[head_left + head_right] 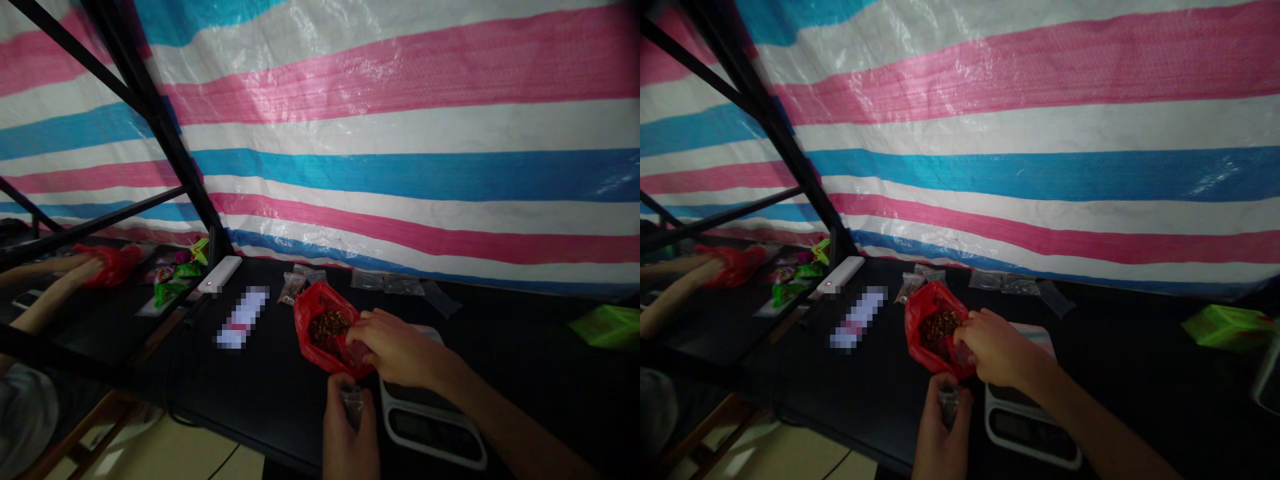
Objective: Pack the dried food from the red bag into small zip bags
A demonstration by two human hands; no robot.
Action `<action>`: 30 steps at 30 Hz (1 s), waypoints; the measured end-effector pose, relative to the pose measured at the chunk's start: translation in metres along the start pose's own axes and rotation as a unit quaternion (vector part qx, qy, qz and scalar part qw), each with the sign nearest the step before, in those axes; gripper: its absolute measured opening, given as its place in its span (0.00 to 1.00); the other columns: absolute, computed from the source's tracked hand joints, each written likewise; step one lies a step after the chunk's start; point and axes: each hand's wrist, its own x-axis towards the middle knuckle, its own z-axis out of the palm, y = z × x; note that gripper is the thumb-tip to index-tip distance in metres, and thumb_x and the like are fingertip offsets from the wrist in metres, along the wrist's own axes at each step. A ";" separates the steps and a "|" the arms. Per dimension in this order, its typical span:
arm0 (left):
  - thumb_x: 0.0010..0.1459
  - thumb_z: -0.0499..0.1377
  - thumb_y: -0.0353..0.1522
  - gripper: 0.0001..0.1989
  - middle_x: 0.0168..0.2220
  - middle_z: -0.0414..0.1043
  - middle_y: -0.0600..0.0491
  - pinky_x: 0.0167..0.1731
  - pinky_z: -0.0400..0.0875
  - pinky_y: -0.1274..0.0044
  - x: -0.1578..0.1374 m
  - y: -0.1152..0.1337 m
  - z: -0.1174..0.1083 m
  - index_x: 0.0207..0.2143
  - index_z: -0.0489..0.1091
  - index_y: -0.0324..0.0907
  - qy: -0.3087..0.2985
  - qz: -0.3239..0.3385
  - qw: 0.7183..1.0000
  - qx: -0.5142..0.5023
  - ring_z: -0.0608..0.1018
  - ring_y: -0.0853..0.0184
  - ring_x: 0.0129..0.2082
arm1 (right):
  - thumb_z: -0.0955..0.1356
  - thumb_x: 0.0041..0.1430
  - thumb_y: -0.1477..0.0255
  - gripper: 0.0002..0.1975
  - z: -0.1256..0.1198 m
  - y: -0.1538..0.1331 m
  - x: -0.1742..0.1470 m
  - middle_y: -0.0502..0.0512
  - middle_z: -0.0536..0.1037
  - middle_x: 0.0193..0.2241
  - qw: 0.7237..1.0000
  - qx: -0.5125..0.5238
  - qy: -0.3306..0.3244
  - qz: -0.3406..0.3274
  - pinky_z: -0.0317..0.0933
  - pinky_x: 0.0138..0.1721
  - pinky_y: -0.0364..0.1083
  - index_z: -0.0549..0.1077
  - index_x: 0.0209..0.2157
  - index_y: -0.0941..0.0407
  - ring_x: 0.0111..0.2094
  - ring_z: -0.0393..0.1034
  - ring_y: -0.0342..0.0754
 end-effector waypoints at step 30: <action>0.62 0.64 0.39 0.25 0.33 0.71 0.58 0.38 0.72 0.78 0.038 0.055 -0.053 0.56 0.57 0.46 0.019 0.157 0.985 -0.071 0.76 0.70 0.32 | 0.68 0.64 0.81 0.16 -0.010 -0.006 0.022 0.54 0.79 0.51 0.964 0.023 0.245 -0.099 0.60 0.56 0.53 0.76 0.50 0.51 0.53 0.70 0.52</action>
